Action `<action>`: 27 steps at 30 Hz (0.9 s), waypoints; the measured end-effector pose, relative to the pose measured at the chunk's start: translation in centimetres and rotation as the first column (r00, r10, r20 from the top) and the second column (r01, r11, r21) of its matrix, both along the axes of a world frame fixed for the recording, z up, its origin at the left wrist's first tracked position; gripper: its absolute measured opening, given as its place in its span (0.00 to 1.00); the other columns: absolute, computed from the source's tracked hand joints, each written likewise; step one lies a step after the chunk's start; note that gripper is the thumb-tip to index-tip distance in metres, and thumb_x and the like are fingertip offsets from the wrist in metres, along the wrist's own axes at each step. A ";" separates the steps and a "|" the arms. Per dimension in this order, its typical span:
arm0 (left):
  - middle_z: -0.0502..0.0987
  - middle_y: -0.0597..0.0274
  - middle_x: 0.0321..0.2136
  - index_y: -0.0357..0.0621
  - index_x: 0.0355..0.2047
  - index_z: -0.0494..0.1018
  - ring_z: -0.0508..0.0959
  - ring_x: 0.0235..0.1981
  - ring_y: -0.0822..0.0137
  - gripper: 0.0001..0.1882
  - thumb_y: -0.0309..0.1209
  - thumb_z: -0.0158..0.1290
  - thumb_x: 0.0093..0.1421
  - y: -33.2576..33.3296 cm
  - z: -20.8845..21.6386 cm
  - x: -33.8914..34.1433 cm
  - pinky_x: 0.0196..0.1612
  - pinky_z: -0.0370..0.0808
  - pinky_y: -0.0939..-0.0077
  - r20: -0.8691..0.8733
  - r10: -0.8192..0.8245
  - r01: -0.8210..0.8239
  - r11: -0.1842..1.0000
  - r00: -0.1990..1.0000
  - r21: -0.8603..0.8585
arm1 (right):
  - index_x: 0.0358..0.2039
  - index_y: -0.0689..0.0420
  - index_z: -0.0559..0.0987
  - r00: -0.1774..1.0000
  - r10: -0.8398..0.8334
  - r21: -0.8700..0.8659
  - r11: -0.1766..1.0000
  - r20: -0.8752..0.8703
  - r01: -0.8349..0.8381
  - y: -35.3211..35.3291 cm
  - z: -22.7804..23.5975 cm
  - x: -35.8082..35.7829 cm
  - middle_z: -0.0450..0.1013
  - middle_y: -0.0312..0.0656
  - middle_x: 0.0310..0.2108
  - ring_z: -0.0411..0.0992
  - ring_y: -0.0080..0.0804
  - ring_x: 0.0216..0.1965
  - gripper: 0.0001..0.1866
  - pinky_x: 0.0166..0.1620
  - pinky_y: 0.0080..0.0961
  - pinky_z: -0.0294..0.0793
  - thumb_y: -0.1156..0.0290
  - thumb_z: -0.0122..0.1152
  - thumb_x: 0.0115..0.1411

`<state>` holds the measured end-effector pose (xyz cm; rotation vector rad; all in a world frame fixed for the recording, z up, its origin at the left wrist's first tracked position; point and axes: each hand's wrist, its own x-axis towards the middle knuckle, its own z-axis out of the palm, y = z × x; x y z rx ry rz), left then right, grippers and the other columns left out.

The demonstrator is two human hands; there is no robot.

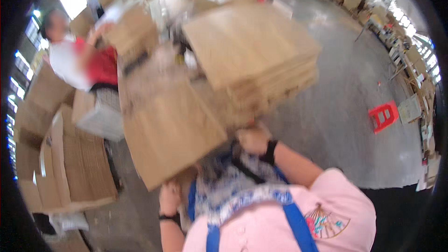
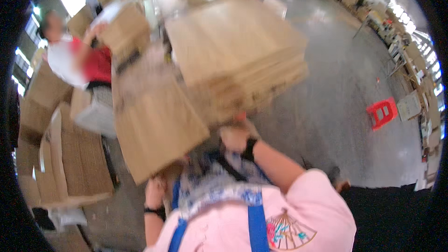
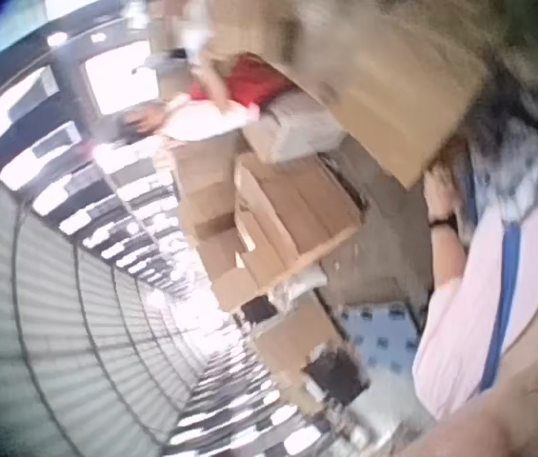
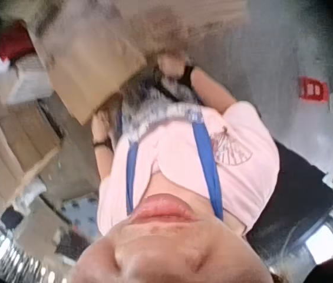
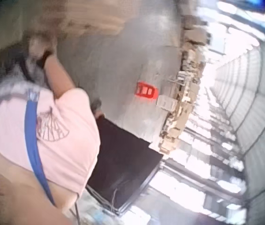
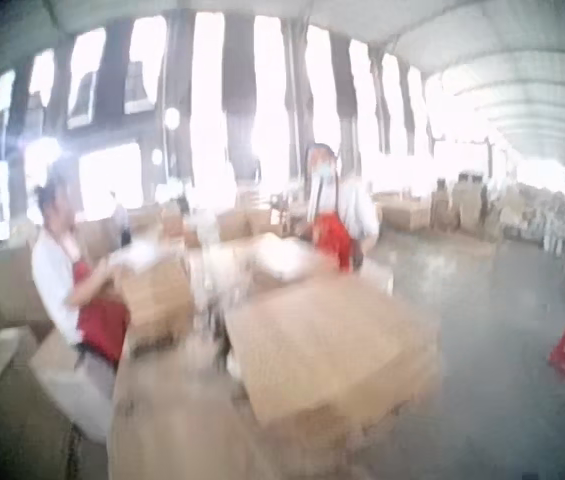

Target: Inspecting and marking wooden boards at a factory workstation before stacking them.

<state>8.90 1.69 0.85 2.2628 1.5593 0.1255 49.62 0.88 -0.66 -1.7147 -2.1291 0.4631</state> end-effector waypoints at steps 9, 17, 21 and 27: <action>0.67 0.73 0.15 0.42 0.35 0.74 0.62 0.13 0.83 0.09 0.34 0.49 0.62 -0.5 3.4 2.5 0.17 0.57 0.89 0.697 0.700 -0.448 0.679 0.157 -0.581 | 0.30 0.62 0.69 0.117 -0.792 -0.801 0.591 -0.599 -0.095 2.0 2.7 -3.5 0.70 0.41 0.20 0.62 0.21 0.13 0.19 0.13 0.18 0.55 0.55 0.48 0.59; 0.73 0.71 0.21 0.49 0.51 0.70 0.68 0.20 0.80 0.17 0.35 0.50 0.61 -0.1 0.9 5.2 0.25 0.66 0.85 0.633 0.501 -0.166 0.843 0.590 -0.512 | 0.31 0.56 0.72 0.303 -0.666 -0.708 0.705 -0.682 -0.041 2.8 1.3 -6.5 0.70 0.35 0.18 0.62 0.18 0.14 0.13 0.14 0.17 0.56 0.59 0.49 0.61; 0.76 0.54 0.27 0.44 0.51 0.68 0.71 0.23 0.68 0.18 0.34 0.49 0.61 0.4 3.4 9.0 0.32 0.70 0.76 0.515 0.094 0.020 0.977 0.852 -0.212 | 0.33 0.56 0.71 0.260 -0.642 -0.683 0.723 -0.721 -0.107 2.2 1.1 -4.5 0.74 0.38 0.24 0.65 0.17 0.17 0.11 0.16 0.13 0.57 0.61 0.51 0.61; 0.75 0.52 0.26 0.44 0.46 0.73 0.72 0.22 0.72 0.15 0.30 0.53 0.58 0.5 1.7 6.0 0.29 0.70 0.80 0.692 0.197 -0.339 0.938 0.695 0.073 | 0.32 0.55 0.72 0.323 -0.597 -0.664 0.732 -0.734 -0.153 1.9 0.7 -4.6 0.74 0.38 0.24 0.64 0.17 0.16 0.10 0.16 0.13 0.56 0.62 0.52 0.61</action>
